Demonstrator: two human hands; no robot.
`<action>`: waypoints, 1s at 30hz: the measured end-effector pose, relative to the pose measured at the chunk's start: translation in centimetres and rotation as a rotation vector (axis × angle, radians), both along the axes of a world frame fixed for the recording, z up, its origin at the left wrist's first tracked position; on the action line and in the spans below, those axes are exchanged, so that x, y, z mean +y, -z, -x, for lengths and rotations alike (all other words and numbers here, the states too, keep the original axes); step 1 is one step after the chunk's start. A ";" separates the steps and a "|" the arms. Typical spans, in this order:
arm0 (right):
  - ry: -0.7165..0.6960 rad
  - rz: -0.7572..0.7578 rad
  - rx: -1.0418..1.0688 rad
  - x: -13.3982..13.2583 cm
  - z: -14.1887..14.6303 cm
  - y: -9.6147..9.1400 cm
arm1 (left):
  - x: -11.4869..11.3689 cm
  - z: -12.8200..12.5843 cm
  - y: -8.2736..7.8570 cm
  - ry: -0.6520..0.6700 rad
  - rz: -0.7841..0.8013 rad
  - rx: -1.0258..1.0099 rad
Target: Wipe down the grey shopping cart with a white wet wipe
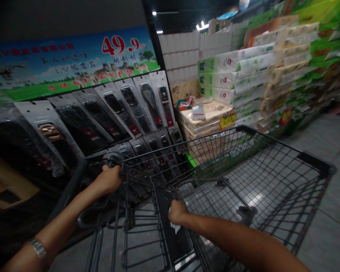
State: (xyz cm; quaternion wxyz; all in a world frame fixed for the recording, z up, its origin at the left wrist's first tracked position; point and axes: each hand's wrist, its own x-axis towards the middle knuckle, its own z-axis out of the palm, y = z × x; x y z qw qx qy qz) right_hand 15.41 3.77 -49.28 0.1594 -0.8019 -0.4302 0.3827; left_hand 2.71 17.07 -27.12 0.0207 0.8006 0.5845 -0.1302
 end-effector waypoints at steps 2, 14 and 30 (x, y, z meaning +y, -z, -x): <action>-0.001 -0.016 0.001 -0.5 0.2 -0.4 | 0.1 -0.1 -0.1 -0.004 0.030 0.023; 0.135 -0.118 0.207 -0.4 2.2 -1.5 | 1.2 -0.1 -0.1 0.002 0.035 0.014; 0.003 -0.432 0.210 1.6 0.4 1.8 | 1.5 -0.4 -0.2 -0.002 0.049 0.027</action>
